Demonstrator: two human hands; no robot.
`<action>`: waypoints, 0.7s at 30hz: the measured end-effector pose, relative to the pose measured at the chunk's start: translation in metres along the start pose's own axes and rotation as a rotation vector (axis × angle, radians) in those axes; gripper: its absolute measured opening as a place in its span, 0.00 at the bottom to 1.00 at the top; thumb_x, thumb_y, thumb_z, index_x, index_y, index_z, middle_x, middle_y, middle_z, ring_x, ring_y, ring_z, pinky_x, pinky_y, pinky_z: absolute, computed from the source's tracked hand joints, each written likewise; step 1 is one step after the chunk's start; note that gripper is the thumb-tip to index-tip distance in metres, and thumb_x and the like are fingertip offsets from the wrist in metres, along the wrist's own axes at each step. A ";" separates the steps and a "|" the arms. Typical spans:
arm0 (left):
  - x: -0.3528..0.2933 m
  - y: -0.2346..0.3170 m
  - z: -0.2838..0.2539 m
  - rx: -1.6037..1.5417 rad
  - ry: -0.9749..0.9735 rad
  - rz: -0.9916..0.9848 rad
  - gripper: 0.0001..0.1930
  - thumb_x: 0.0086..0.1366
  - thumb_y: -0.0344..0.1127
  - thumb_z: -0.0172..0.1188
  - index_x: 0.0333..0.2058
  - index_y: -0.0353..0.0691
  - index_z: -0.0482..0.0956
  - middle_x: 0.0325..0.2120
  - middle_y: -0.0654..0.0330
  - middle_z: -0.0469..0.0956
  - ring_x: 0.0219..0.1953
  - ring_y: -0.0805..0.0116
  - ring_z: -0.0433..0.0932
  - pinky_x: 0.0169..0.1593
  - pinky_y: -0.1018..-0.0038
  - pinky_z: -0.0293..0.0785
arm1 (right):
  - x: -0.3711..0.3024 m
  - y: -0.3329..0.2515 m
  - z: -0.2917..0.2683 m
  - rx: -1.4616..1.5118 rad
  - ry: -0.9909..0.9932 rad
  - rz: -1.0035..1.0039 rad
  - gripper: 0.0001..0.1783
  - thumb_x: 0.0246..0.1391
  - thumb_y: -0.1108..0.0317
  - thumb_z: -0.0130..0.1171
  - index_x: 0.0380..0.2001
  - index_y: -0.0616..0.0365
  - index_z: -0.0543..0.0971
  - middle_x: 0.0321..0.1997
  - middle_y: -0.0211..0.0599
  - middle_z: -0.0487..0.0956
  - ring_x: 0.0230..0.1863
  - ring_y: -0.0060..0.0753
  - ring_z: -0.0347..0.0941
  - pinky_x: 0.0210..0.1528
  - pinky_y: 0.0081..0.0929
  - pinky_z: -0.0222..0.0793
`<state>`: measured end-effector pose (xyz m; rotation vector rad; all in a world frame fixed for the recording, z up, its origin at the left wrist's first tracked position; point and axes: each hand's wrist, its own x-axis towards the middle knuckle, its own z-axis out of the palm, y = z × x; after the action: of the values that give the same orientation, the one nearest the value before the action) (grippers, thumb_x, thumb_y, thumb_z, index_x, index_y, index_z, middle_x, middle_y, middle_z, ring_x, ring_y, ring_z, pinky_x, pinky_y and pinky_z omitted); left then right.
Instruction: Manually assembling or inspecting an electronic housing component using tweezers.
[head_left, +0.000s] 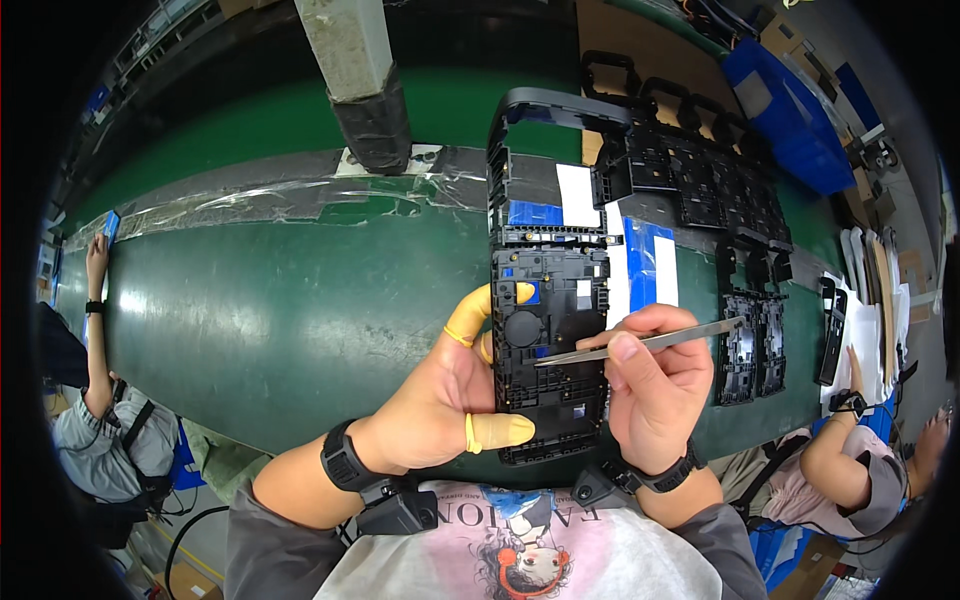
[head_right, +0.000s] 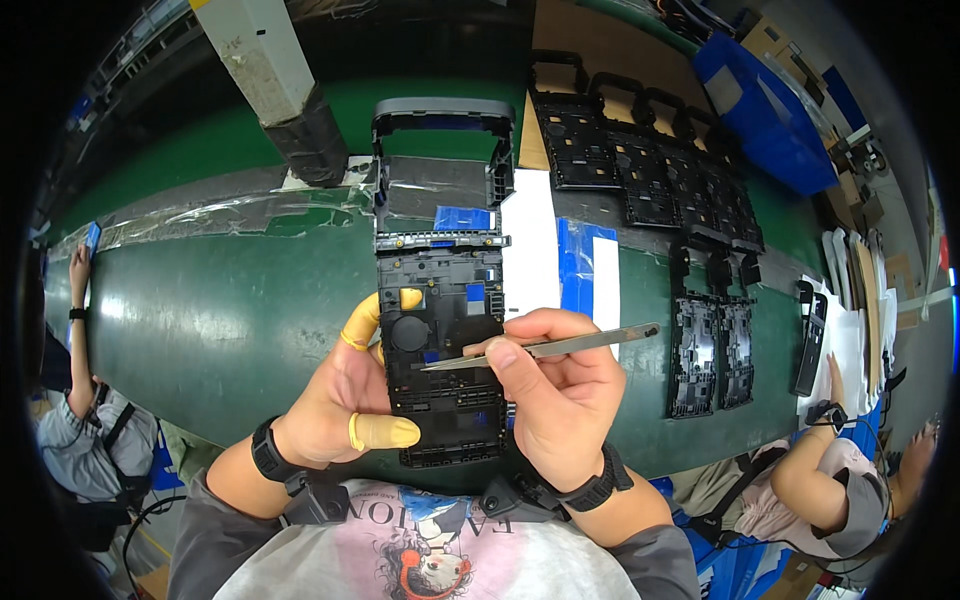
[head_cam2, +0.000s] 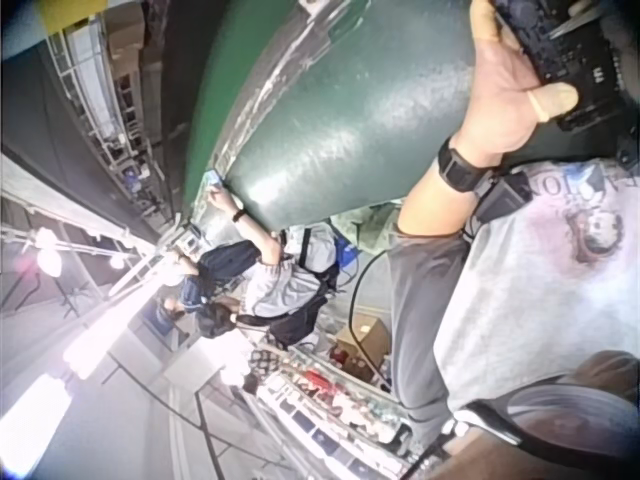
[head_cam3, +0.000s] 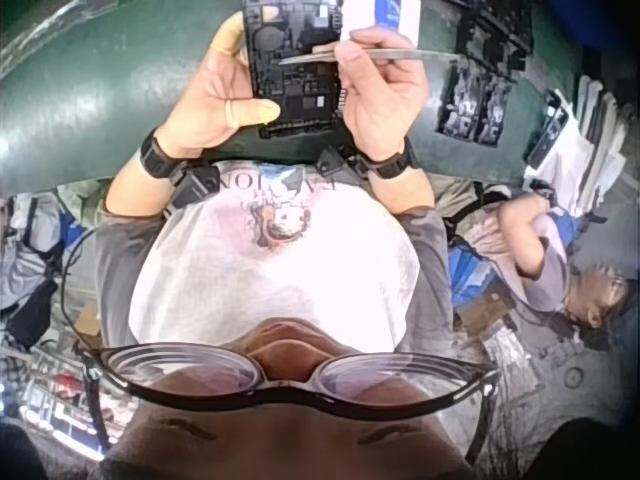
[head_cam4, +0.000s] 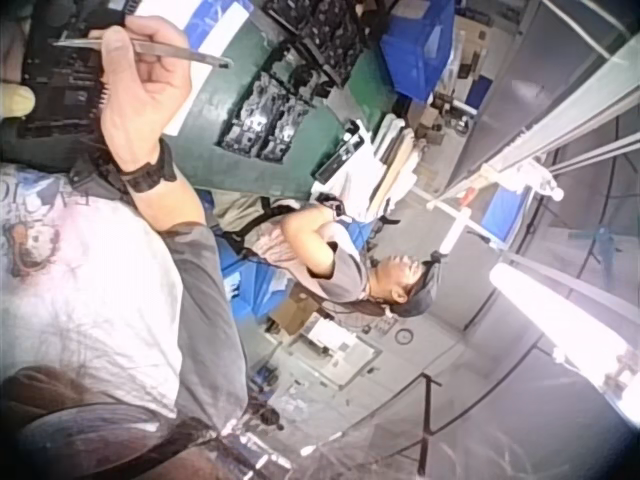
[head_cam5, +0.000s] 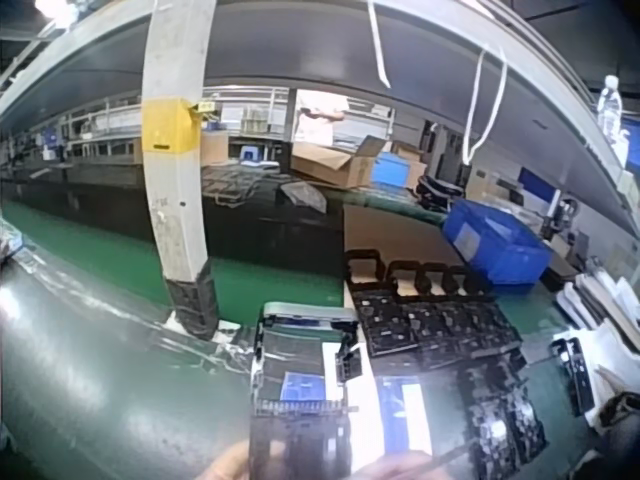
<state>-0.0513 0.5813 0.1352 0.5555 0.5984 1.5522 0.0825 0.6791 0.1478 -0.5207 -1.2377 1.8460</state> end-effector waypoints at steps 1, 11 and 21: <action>0.000 0.000 0.000 -0.006 0.006 -0.001 0.45 0.40 0.15 0.57 0.54 0.48 0.42 0.50 0.57 0.55 0.52 0.66 0.57 0.53 0.69 0.56 | 0.000 0.000 0.000 -0.002 0.003 0.006 0.09 0.43 0.83 0.50 0.32 0.65 0.67 0.27 0.39 0.72 0.28 0.24 0.71 0.23 0.10 0.62; -0.001 0.000 0.005 -0.066 0.189 -0.035 0.27 0.51 0.20 0.50 0.50 0.43 0.52 0.43 0.58 0.62 0.45 0.70 0.64 0.48 0.73 0.62 | -0.002 0.005 0.001 -0.035 0.004 0.005 0.09 0.43 0.82 0.50 0.32 0.64 0.67 0.27 0.37 0.72 0.27 0.20 0.70 0.22 0.09 0.62; 0.059 0.019 -0.004 0.404 0.287 0.166 0.17 0.50 0.19 0.44 0.41 0.34 0.60 0.33 0.59 0.68 0.35 0.72 0.69 0.40 0.77 0.67 | -0.007 -0.024 -0.052 0.052 0.191 -0.122 0.10 0.46 0.75 0.50 0.35 0.64 0.67 0.28 0.48 0.74 0.18 0.20 0.65 0.18 0.12 0.61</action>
<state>-0.0722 0.6395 0.1446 0.7041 1.1241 1.6910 0.1338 0.7061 0.1466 -0.5664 -1.0680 1.6804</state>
